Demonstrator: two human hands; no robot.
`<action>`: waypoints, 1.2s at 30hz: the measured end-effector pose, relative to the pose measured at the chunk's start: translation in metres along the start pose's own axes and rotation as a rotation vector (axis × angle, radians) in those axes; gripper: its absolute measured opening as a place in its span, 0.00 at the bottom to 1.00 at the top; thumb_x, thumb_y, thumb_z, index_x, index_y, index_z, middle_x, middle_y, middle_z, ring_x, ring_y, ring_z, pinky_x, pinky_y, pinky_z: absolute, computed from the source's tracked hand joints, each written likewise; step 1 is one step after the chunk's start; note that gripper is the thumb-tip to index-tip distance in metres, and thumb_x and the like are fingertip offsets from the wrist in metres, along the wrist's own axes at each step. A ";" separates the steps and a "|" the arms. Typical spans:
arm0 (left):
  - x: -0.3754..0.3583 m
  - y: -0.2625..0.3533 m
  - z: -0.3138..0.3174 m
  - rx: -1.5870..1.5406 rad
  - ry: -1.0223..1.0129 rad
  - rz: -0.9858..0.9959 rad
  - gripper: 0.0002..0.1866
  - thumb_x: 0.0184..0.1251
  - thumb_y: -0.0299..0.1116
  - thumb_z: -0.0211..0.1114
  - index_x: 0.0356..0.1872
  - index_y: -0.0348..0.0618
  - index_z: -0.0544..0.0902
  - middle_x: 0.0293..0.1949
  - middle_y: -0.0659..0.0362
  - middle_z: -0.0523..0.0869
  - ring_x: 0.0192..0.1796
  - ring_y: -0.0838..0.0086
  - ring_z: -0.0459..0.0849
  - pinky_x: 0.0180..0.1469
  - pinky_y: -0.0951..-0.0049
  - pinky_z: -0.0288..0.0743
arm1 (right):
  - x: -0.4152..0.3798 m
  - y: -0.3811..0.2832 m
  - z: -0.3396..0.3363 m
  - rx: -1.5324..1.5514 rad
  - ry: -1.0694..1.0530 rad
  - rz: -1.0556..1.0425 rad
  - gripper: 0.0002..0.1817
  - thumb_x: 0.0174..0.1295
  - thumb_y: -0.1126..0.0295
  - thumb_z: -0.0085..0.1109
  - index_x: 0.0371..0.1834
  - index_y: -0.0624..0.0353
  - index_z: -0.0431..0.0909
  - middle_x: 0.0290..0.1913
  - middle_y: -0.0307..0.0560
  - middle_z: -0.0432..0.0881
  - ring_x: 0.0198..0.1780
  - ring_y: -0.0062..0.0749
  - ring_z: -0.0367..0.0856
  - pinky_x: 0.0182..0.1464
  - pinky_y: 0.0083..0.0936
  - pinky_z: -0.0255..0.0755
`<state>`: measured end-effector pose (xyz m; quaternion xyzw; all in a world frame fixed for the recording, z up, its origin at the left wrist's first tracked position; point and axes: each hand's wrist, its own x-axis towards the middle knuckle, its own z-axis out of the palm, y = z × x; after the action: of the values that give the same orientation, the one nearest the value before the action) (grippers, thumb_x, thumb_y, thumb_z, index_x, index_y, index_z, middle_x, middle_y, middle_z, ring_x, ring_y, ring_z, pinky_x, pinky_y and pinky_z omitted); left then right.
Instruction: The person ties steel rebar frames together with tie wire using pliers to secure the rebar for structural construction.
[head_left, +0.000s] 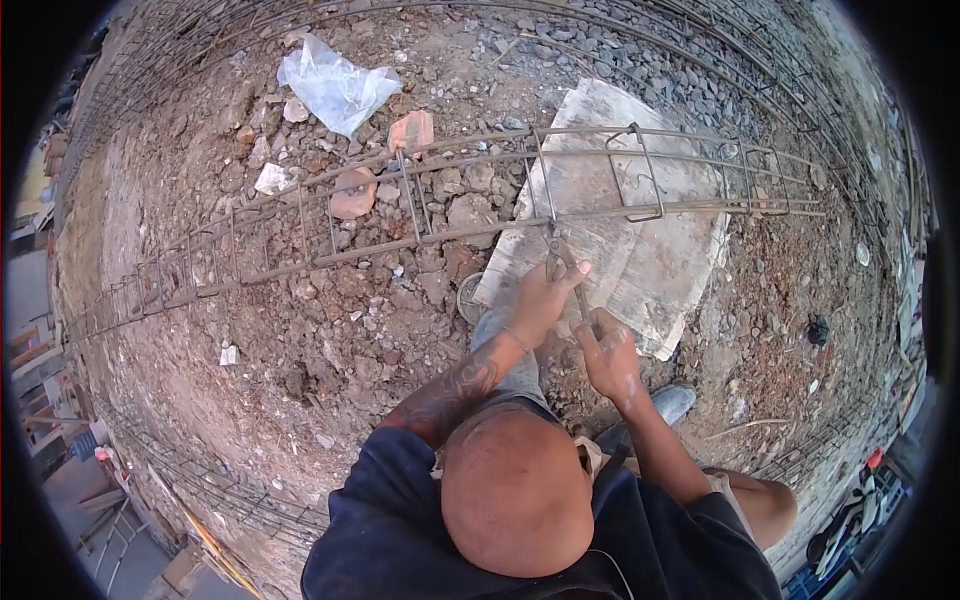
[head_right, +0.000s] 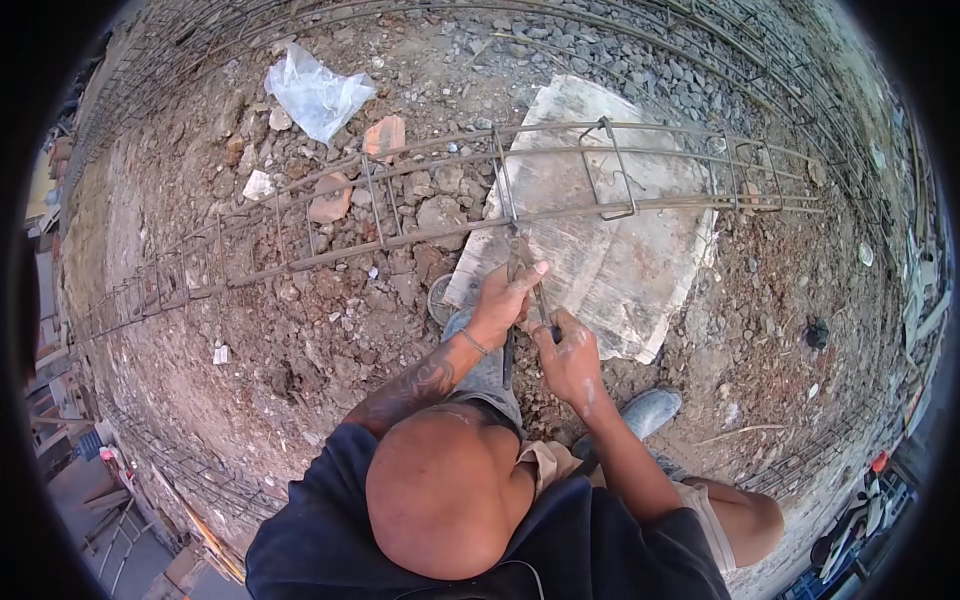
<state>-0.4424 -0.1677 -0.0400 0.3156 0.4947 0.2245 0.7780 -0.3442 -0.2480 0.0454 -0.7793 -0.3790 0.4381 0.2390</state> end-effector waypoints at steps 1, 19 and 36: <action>-0.001 0.001 0.000 -0.004 0.000 -0.006 0.19 0.62 0.48 0.69 0.23 0.52 0.70 0.16 0.73 0.66 0.16 0.87 0.61 0.17 0.79 0.51 | 0.000 -0.002 -0.001 -0.013 -0.032 0.006 0.14 0.62 0.65 0.57 0.28 0.67 0.72 0.22 0.58 0.73 0.24 0.42 0.71 0.31 0.36 0.66; 0.011 0.042 -0.020 0.524 -0.058 0.046 0.20 0.59 0.43 0.70 0.39 0.37 0.77 0.26 0.59 0.77 0.26 0.70 0.76 0.33 0.67 0.72 | 0.005 -0.014 0.037 0.497 -0.393 0.490 0.26 0.68 0.50 0.44 0.30 0.66 0.73 0.21 0.49 0.76 0.21 0.36 0.79 0.24 0.27 0.71; 0.047 0.067 -0.069 1.479 0.326 0.918 0.17 0.65 0.42 0.59 0.19 0.43 0.79 0.18 0.51 0.80 0.22 0.56 0.80 0.27 0.59 0.74 | 0.135 0.046 -0.110 -1.176 -0.110 -0.396 0.15 0.61 0.59 0.55 0.40 0.61 0.72 0.29 0.57 0.83 0.31 0.52 0.84 0.33 0.43 0.78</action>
<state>-0.4882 -0.0713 -0.0425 0.8694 0.4424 0.1793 0.1278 -0.1876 -0.1715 0.0004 -0.6718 -0.7058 0.1429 -0.1734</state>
